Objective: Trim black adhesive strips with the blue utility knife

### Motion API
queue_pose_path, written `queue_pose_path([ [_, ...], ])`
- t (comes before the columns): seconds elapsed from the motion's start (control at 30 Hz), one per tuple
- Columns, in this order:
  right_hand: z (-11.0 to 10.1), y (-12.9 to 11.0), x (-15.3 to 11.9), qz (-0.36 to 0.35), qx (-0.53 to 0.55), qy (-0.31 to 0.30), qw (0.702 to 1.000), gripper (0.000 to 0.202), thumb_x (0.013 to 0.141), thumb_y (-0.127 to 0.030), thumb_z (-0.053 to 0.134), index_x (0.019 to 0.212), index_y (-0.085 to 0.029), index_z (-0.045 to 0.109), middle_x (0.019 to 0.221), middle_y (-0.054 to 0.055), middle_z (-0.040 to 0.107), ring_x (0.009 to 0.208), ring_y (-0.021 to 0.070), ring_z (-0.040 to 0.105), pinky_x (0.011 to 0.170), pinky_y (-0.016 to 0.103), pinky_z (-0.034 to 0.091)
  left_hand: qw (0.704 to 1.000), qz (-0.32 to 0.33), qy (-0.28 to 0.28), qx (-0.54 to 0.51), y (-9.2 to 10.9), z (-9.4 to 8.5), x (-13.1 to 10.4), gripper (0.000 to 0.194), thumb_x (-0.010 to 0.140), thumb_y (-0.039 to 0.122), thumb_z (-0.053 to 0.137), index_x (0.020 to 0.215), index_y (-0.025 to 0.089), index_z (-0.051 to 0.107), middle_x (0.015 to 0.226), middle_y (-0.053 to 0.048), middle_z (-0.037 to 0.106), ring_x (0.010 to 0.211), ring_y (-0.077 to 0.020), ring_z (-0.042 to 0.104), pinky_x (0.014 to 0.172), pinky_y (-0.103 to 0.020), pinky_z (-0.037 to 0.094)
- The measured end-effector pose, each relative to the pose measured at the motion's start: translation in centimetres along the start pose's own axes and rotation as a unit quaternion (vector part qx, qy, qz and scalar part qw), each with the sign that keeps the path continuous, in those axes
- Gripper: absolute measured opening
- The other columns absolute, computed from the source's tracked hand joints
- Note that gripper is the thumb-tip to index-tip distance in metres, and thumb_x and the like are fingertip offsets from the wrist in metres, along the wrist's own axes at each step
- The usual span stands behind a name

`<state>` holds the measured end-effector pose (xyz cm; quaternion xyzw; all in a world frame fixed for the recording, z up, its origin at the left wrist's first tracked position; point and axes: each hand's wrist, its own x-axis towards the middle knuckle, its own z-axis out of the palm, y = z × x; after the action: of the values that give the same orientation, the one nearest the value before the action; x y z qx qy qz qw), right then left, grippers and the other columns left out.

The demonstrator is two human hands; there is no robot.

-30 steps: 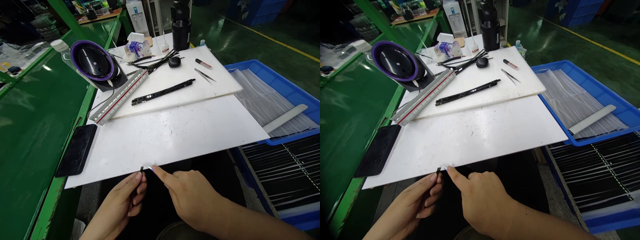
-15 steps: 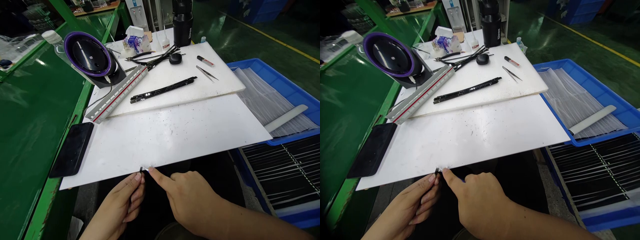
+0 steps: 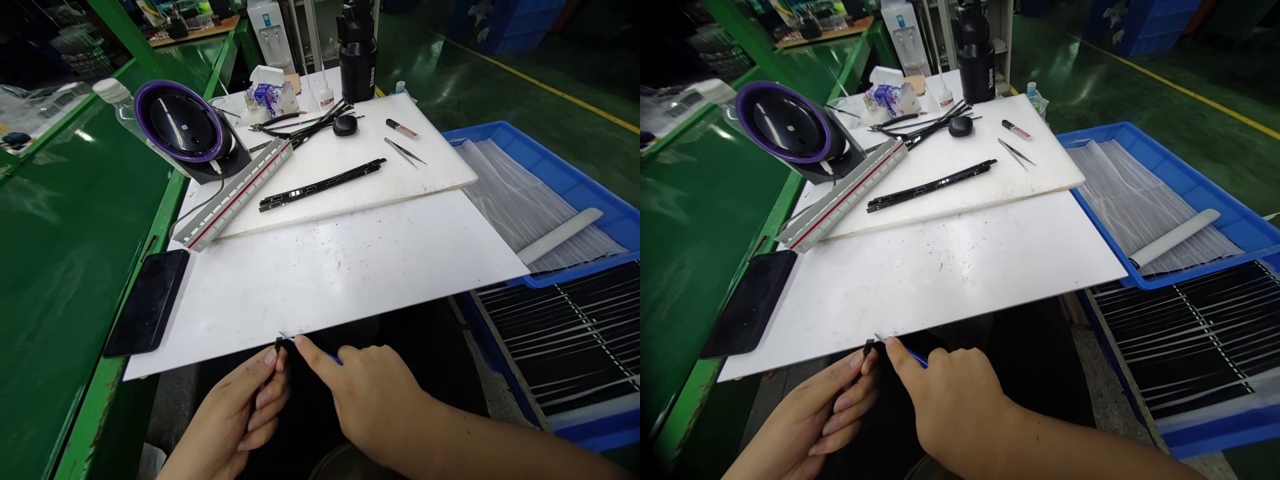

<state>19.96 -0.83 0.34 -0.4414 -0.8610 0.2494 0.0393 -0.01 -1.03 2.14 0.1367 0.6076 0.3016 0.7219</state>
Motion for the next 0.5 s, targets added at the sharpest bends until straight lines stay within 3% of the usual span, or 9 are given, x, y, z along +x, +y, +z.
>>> queue_pose_path([
  [0.1, -0.1, 1.4, -0.4, -0.041, 0.087, 0.033, 0.995, 0.074, 0.089, -0.007, 0.037, 0.159, -0.018, 0.017, 0.084, 0.005, 0.065, 0.064, 0.0215, 0.059, 0.057, 0.032, 0.044, 0.999, 0.004, -0.027, -0.03, 0.1, 0.5, -1.1, 0.027, 0.083, 0.045, 0.072, 0.078, 0.019, 0.067, 0.057, 0.006, 0.039, 0.044, -0.0038, 0.015, 0.033, -0.011, 0.015],
  [0.23, -1.7, 4.3, -0.2, -0.055, 0.108, 0.155, 0.98, 0.076, 0.089, 0.0, 0.029, 0.16, -0.014, 0.006, 0.105, 0.012, 0.059, 0.076, 0.0206, 0.055, 0.068, 0.034, 0.05, 0.994, 0.008, -0.073, -0.077, 0.3, 1.0, -2.2, 0.024, 0.082, 0.043, 0.074, 0.08, 0.019, 0.07, 0.059, 0.005, 0.042, 0.044, -0.0036, 0.018, 0.032, -0.012, 0.018],
  [0.33, -3.0, 6.4, 0.9, -0.027, 0.028, 0.226, 0.973, 0.073, 0.087, 0.003, 0.031, 0.157, -0.014, 0.025, 0.115, 0.015, 0.053, 0.091, 0.0242, 0.052, 0.076, 0.038, 0.05, 0.992, 0.007, -0.094, -0.085, 0.4, 1.4, -2.6, 0.025, 0.083, 0.042, 0.073, 0.079, 0.018, 0.071, 0.058, 0.004, 0.042, 0.043, -0.0034, 0.019, 0.032, -0.012, 0.019],
  [0.5, -4.0, 8.4, 3.1, -0.021, -0.022, 0.241, 0.97, 0.058, 0.084, 0.001, 0.044, 0.139, -0.012, 0.056, 0.107, 0.014, 0.057, 0.094, 0.0269, 0.05, 0.082, 0.042, 0.049, 0.992, 0.01, -0.097, -0.08, 0.8, 2.0, -3.1, 0.025, 0.084, 0.041, 0.072, 0.08, 0.017, 0.072, 0.059, 0.003, 0.044, 0.044, -0.0035, 0.02, 0.034, -0.013, 0.018],
])
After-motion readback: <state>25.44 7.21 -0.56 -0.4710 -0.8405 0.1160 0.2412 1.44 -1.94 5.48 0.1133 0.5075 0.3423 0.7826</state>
